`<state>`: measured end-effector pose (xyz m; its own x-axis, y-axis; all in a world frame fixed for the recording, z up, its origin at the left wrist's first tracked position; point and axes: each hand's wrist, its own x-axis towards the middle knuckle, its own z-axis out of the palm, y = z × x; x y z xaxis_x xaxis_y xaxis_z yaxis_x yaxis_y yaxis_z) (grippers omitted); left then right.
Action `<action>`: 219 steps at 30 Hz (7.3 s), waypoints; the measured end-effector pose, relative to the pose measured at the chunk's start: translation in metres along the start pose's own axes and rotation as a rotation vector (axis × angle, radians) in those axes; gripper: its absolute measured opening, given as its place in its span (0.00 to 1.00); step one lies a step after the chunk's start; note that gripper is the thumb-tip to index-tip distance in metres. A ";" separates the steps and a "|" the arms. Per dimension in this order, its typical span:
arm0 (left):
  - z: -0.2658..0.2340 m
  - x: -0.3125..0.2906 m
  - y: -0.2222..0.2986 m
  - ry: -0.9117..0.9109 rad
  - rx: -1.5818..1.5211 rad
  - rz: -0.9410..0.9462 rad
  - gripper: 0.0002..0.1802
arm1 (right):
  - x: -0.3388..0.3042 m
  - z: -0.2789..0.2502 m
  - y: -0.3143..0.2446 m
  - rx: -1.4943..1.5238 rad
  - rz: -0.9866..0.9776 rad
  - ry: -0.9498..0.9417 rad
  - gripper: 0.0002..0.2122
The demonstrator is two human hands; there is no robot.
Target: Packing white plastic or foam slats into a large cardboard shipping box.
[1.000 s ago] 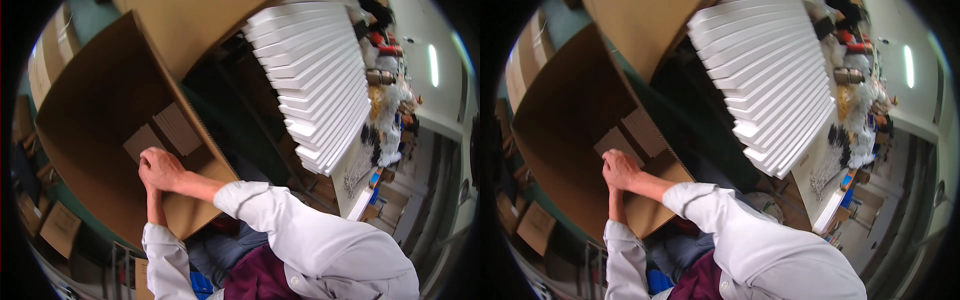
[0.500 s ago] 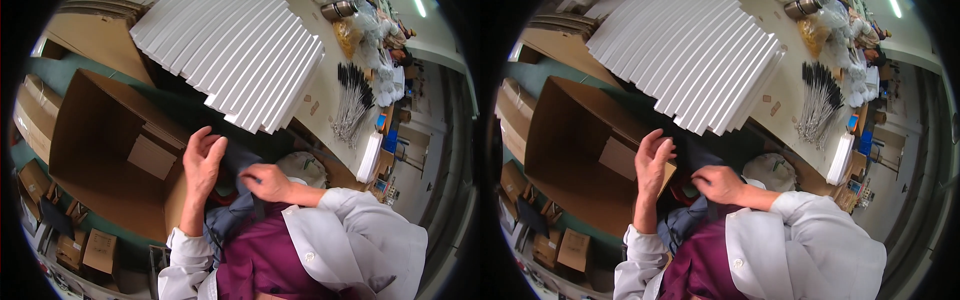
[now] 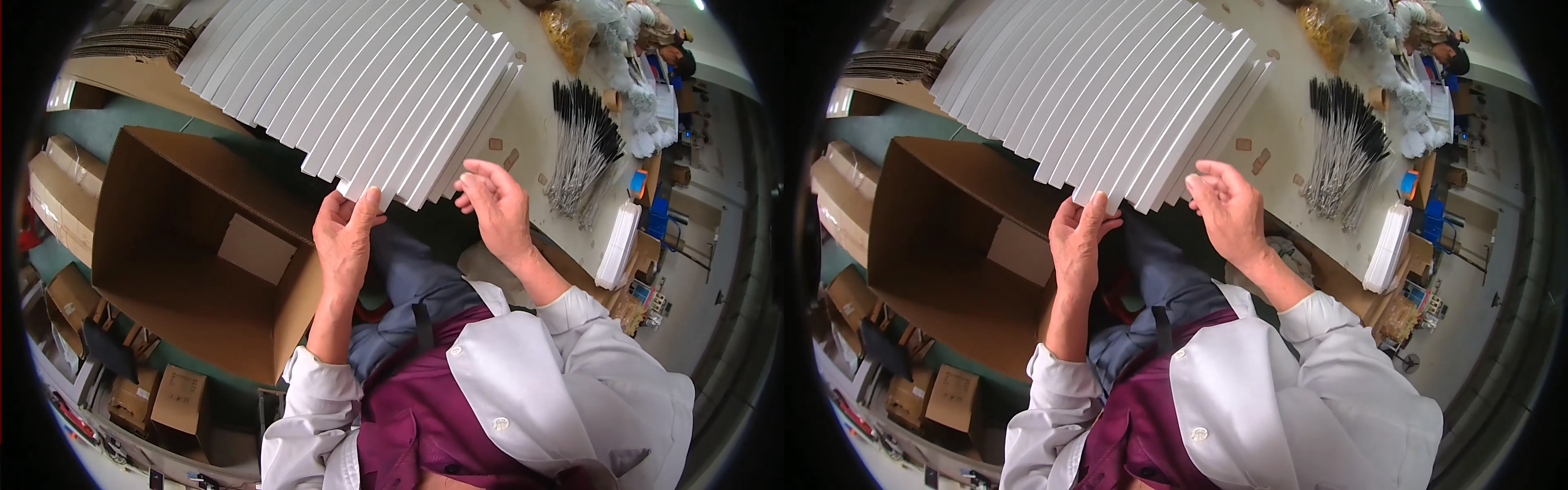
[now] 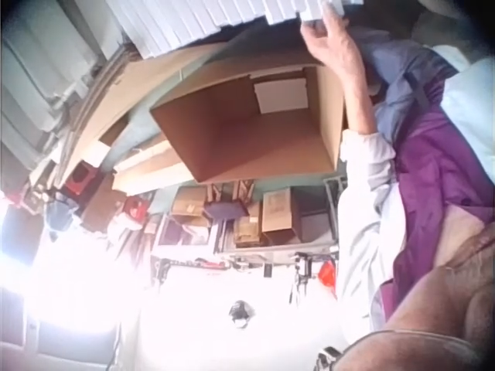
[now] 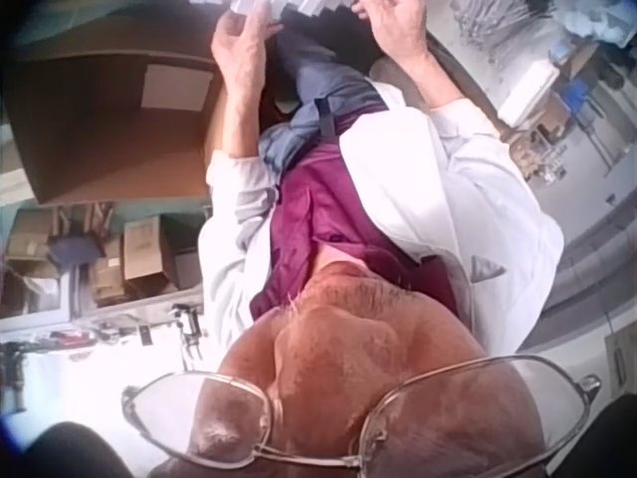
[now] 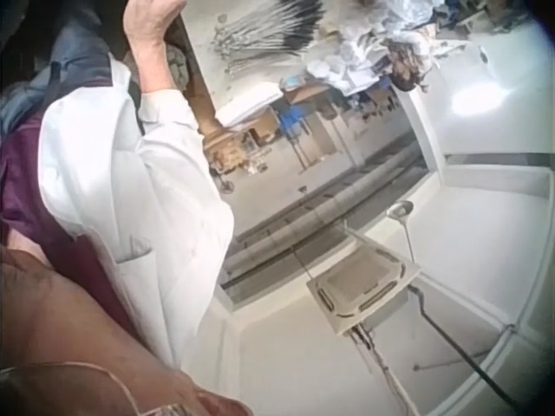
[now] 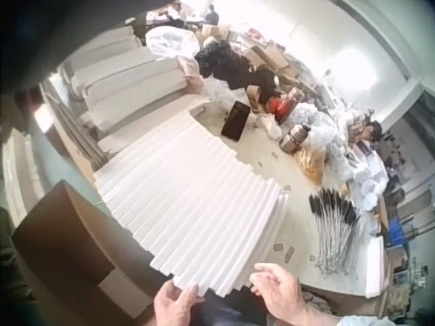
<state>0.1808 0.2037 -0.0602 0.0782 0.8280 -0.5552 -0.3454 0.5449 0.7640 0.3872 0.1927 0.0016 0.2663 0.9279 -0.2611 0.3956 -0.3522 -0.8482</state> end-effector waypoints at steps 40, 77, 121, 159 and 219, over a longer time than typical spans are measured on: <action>0.028 -0.035 -0.031 -0.208 0.300 0.015 0.31 | 0.085 -0.002 0.010 -0.136 0.103 0.137 0.22; -0.317 -0.041 -0.156 0.735 -0.581 -0.111 0.24 | -0.093 0.410 0.060 -0.489 -0.156 -1.065 0.31; -0.402 0.068 -0.313 0.570 -0.437 -0.356 0.26 | -0.021 0.524 0.259 -0.720 0.193 -1.007 0.28; -0.488 0.107 -0.454 0.844 0.900 -0.714 0.41 | 0.058 0.548 0.414 -1.012 -0.036 -0.649 0.32; -0.442 0.182 -0.448 -0.194 1.993 -0.012 0.14 | 0.065 0.563 0.387 -1.077 -0.048 -0.646 0.29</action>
<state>-0.0634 0.0513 -0.6488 0.2008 0.7500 -0.6302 0.9758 -0.2098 0.0613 0.0628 0.1852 -0.6030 -0.1265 0.7256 -0.6764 0.9896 0.0451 -0.1367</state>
